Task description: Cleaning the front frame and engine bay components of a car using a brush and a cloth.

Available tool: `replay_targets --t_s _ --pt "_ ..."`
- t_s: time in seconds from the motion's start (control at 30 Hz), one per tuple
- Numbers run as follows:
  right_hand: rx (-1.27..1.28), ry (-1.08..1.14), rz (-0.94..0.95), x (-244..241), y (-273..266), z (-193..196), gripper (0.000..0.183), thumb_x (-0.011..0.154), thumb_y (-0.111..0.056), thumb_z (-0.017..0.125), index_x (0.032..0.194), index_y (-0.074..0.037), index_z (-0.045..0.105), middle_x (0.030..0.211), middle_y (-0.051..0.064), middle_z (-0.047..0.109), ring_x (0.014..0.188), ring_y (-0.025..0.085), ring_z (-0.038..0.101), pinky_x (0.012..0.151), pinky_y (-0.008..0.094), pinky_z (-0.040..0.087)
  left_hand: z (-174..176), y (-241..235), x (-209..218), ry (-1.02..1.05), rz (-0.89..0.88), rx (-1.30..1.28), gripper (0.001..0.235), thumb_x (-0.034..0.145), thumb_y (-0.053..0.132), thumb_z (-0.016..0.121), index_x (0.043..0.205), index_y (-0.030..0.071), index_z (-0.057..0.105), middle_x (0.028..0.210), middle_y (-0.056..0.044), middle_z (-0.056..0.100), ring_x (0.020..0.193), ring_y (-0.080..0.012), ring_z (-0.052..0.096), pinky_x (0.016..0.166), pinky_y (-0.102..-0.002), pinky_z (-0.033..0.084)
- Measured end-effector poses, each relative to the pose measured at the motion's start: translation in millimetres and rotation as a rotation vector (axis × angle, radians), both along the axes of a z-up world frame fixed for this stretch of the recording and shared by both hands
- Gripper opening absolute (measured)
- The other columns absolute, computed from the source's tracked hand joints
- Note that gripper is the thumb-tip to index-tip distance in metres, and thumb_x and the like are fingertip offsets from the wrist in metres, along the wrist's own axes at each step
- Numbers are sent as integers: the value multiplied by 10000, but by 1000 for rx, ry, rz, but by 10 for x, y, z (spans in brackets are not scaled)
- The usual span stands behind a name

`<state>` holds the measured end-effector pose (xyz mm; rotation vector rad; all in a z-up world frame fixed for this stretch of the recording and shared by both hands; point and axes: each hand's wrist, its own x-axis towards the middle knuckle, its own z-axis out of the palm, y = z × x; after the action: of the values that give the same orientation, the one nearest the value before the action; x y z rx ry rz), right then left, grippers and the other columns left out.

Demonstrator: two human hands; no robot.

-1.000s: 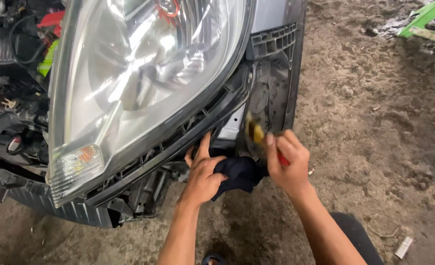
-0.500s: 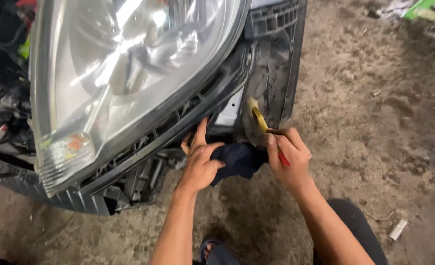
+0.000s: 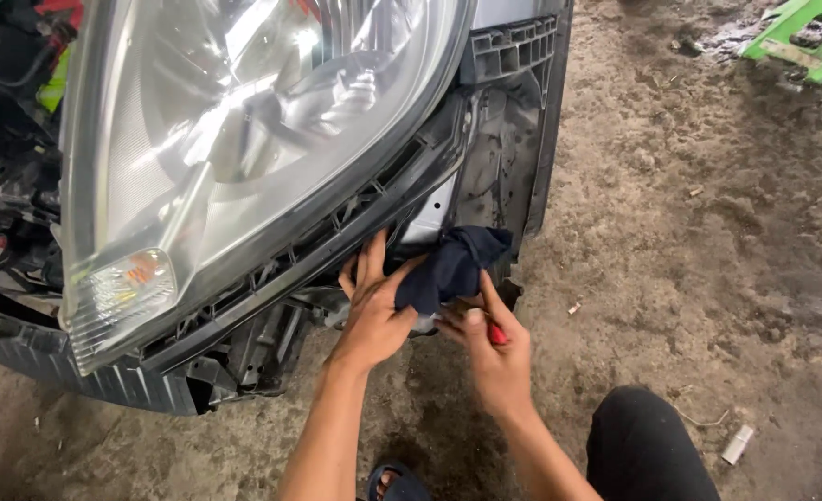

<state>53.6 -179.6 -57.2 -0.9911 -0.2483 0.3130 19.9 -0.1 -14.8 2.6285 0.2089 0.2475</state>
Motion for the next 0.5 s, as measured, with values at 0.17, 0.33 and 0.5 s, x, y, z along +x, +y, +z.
replay_targets --t_s 0.17,0.33,0.5 --pt "-146 12 -327 258 262 284 530 882 -64 754 1378 5 580 875 123 584 713 155 589 601 382 671 93 -67 -54 -37 -37 56 754 797 379 775 1507 308 531 1693 -196 67 1536 -423 121 1093 -691 151" --pt "-338 -657 -712 952 193 421 293 892 132 674 1133 -2 772 1018 223 736 982 380 732 934 459 547 149 -49 -77 10 -45 3 972 818 688 728 1632 428 265 1734 -140 -17 1553 -377 132 1107 -696 131" --pt "-543 -801 -777 1284 550 366 410 906 66 727 1275 -113 729 908 111 533 807 352 602 788 392 508 90 -55 -74 -114 -30 -121 1120 808 653 743 1682 253 168 1711 -204 142 1554 -377 163 1118 -666 47"
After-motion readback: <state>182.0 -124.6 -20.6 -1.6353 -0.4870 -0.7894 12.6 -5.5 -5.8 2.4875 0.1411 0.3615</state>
